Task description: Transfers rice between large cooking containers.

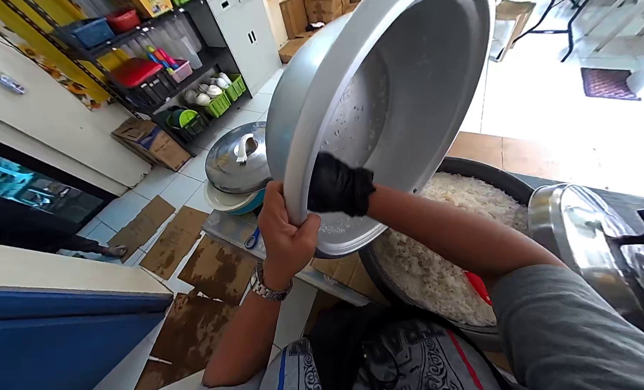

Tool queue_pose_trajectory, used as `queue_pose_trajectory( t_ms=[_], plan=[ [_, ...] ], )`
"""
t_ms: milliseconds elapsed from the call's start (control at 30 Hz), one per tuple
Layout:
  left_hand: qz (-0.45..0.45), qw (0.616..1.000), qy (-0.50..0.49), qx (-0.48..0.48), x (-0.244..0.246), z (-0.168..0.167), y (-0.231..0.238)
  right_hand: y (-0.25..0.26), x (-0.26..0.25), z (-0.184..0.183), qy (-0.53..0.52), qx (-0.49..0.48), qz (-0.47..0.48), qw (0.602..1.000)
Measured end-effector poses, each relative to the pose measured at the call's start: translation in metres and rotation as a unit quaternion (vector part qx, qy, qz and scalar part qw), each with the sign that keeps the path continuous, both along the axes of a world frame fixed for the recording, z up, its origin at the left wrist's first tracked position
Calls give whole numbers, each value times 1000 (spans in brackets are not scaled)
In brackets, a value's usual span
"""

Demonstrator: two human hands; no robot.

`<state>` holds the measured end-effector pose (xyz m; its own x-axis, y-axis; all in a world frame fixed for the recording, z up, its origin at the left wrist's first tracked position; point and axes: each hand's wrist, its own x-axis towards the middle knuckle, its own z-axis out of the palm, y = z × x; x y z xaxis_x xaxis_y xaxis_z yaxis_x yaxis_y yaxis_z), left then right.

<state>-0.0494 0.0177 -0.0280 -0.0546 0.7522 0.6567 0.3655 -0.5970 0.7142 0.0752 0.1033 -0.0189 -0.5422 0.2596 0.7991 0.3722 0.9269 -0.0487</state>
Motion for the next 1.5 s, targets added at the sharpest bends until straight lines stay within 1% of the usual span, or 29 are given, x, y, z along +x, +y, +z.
queue_pose_trajectory(
  t_ms=[67, 133, 200, 267, 300, 333, 367, 433, 467, 533, 600, 667, 733, 767, 800, 867, 900, 967, 1000, 1067, 1100, 1167, 1267, 1333, 1367, 1400, 1433, 1467, 1500],
  plan=[
    [0, 1000, 1, 9, 0, -1, 0, -8, -3, -49, -12, -86, 46, 995],
    [5, 1000, 0, 9, -1, -2, -1, -12, 12, -91, -91, -225, 46, 969],
    [9, 1000, 0, 13, -3, -3, -1, -1, 41, -123, -200, -342, -21, 918],
    [11, 1000, 2, 10, -5, -3, -1, 25, 74, -129, -293, -400, -138, 857],
    [12, 1000, 7, 6, -5, -3, -1, 40, 92, -130, -275, -388, -188, 859],
    [13, 1000, 11, 4, -5, -2, -1, 56, 110, -127, -225, -352, -232, 878],
    [14, 1000, 12, 1, -4, -1, 0, 72, 125, -116, -186, -330, -273, 884],
    [17, 1000, 17, -1, -2, -1, -2, 102, 151, -99, -153, -307, -336, 877],
    [15, 1000, 19, -1, -1, -1, -2, 115, 162, -103, -153, -288, -355, 876],
    [7, 1000, 19, 1, 0, 0, -3, 120, 166, -130, -161, -261, -368, 878],
    [1, 1000, 20, 8, 1, 0, -3, 97, 144, -160, -159, -289, -345, 879],
    [-5, 1000, 26, 12, 3, 0, -3, 60, 108, -169, -175, -396, -274, 858],
    [-11, 999, 26, 19, 5, 1, -3, 30, 81, -148, -164, -516, -171, 823],
    [-15, 999, 23, 22, 6, 2, -3, 17, 73, -130, -115, -560, -123, 811],
    [-24, 999, 17, 24, 7, 2, -3, 2, 67, -116, -42, -576, -84, 812],
    [-39, 999, 5, 36, 7, 1, -1, -32, 50, -93, 112, -522, -7, 846],
    [-39, 998, 7, 45, 7, 0, 1, -52, 40, -80, 142, -479, 23, 866],
    [-41, 997, 10, 61, 7, -1, 3, -85, 24, -70, 111, -377, 16, 919],
    [-39, 997, 12, 67, 7, -1, 3, -91, 23, -74, 89, -362, 27, 928],
    [-34, 997, 9, 71, 10, -3, 2, -85, 25, -80, 108, -436, 111, 887],
    [-28, 997, 7, 73, 11, -4, 1, -76, 25, -90, 103, -454, 119, 877],
    [-16, 998, 6, 68, 12, -6, -4, -53, 30, -122, 33, -475, 71, 876],
    [-5, 998, 17, 68, 17, -6, -7, -20, 57, -146, -115, -471, -95, 869],
    [0, 998, 22, 65, 18, -5, -8, 2, 77, -150, -209, -398, -226, 864],
    [4, 998, 25, 64, 18, -4, -8, 11, 81, -151, -228, -368, -267, 861],
    [10, 997, 28, 65, 18, -3, -8, 15, 80, -147, -218, -346, -273, 871],
    [17, 997, 31, 66, 19, -3, -7, 13, 75, -142, -183, -311, -246, 899],
    [22, 997, 33, 67, 20, -3, -6, 7, 67, -135, -148, -288, -195, 926],
    [24, 997, 34, 69, 21, -3, -6, 0, 60, -130, -125, -290, -145, 938]
  ],
)
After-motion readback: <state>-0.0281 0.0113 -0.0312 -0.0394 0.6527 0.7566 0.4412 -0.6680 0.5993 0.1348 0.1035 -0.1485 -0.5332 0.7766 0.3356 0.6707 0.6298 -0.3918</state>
